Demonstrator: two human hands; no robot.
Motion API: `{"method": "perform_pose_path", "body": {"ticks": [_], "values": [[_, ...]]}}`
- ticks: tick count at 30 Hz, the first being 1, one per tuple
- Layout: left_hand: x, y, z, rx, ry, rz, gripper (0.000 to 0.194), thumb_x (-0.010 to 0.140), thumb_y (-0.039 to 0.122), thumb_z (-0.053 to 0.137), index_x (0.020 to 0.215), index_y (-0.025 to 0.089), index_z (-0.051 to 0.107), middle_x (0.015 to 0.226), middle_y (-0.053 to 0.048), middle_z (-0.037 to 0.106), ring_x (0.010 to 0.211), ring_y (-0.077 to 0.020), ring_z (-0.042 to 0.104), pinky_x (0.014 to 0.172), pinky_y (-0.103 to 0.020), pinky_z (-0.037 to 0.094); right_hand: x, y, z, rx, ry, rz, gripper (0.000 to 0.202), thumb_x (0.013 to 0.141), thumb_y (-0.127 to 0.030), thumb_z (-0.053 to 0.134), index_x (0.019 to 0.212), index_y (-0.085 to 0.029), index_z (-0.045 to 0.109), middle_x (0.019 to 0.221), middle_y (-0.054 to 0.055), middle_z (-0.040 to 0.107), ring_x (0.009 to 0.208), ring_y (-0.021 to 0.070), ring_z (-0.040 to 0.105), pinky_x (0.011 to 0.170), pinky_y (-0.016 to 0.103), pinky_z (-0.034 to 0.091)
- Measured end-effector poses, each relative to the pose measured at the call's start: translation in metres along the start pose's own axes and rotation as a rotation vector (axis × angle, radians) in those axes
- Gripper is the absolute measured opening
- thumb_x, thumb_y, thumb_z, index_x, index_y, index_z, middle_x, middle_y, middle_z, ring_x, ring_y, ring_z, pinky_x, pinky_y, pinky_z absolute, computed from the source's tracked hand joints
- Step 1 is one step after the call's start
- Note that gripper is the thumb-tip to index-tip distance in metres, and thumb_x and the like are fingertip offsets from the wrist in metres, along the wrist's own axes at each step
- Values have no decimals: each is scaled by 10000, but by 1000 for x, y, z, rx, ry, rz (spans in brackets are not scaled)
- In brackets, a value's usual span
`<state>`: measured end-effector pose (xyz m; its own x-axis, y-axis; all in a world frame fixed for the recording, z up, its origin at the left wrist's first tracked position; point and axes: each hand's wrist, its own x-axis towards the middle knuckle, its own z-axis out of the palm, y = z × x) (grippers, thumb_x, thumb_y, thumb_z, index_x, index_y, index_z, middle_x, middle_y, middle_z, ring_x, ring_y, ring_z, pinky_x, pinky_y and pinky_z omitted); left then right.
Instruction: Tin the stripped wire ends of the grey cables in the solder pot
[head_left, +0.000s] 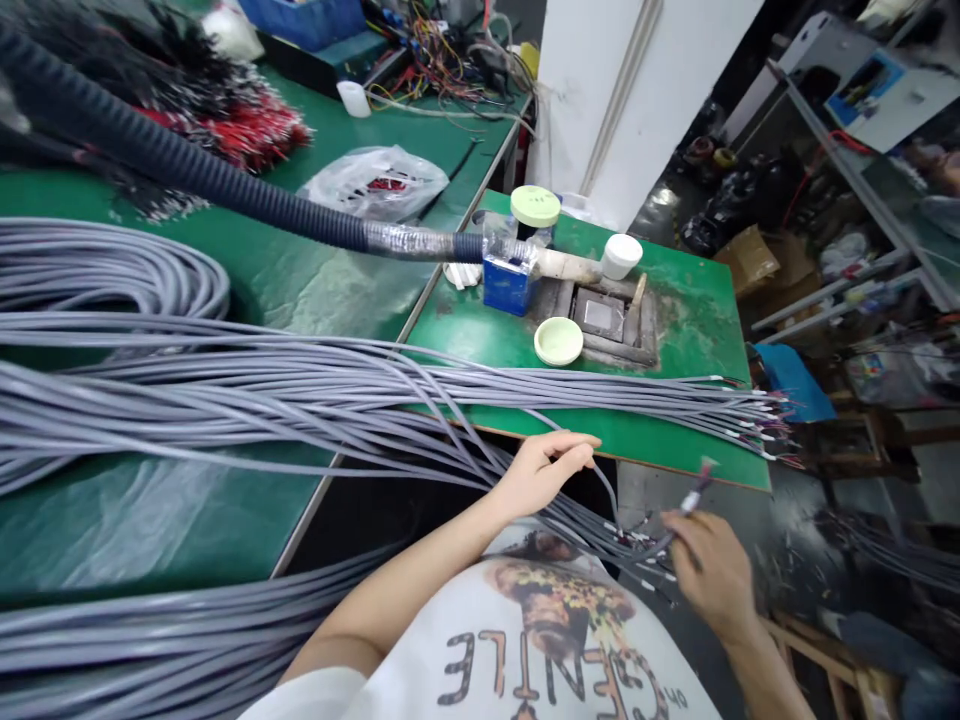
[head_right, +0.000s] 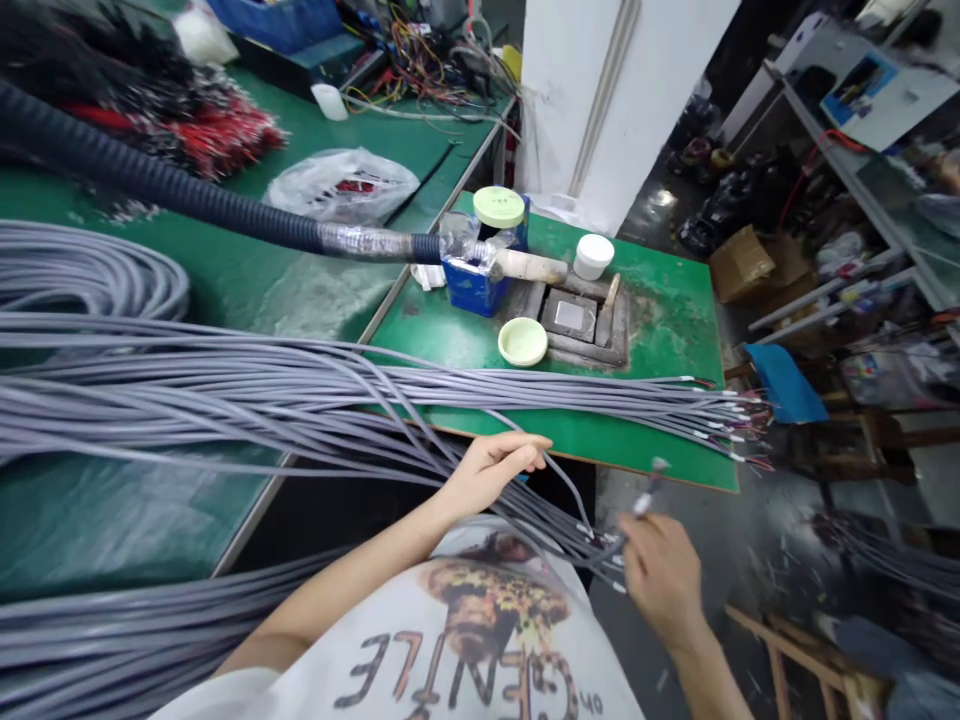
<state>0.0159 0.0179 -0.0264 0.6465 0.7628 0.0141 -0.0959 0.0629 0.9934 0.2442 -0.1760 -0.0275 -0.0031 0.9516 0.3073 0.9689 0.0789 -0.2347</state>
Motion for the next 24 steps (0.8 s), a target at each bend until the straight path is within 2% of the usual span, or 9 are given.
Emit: {"method": "perform_pose_path", "body": {"ticks": [3,5,9,11,13,16,19,21,24], "values": [[13,-3,-6,439,83,273,254,896,334,559,1041,169,688,906,-77,706,838,-182,585,785,-330,444,-47,28,-10,-147,-181,513,352,854,-270,489,1186,-206,586,819,44,737,692,225,689,619,336,516],[27,-7,-6,721,97,406,207,905,287,545,1033,191,676,958,-73,694,901,-203,559,799,-359,409,-55,24,-5,-29,-257,684,417,868,-332,480,1261,-202,535,838,34,741,688,215,696,616,320,521],[58,-17,3,1141,105,467,142,892,240,552,985,200,651,976,-77,643,947,-245,510,778,-392,355,-21,-19,22,502,-366,686,351,877,-392,501,1144,-195,615,912,60,737,792,189,688,716,288,526],[68,-20,7,1228,100,482,115,899,238,538,932,200,641,935,-73,624,917,-245,499,759,-390,341,7,-39,38,762,-434,666,305,869,-384,533,1070,-187,651,888,66,734,724,168,672,670,273,518],[72,-21,8,1246,94,509,121,911,244,520,881,197,628,905,-68,614,890,-239,493,749,-383,334,34,-50,51,1005,-427,688,292,861,-383,554,1036,-174,660,853,69,730,635,140,651,561,239,487],[70,-18,6,1217,92,523,119,917,247,515,874,182,605,925,-71,614,890,-229,496,756,-374,340,65,-50,63,1338,-262,762,333,850,-413,581,1054,-158,648,848,84,720,577,120,626,417,185,387],[68,-16,4,1250,67,517,92,891,255,563,935,184,602,988,-81,616,923,-243,499,762,-381,343,85,-41,64,1568,-81,824,336,830,-408,626,1048,-152,644,868,94,720,580,117,628,397,172,380],[70,-17,5,1295,55,527,94,876,243,583,951,192,607,993,-88,617,925,-255,501,756,-390,341,94,-36,62,1650,-34,838,321,817,-388,652,1032,-151,651,873,94,724,584,119,632,404,178,402],[75,-18,6,1282,67,544,69,890,221,554,919,182,603,944,-95,623,882,-249,511,742,-388,348,102,-30,58,1719,-41,856,316,806,-365,666,1035,-147,651,900,98,727,582,122,630,406,187,416]]}}
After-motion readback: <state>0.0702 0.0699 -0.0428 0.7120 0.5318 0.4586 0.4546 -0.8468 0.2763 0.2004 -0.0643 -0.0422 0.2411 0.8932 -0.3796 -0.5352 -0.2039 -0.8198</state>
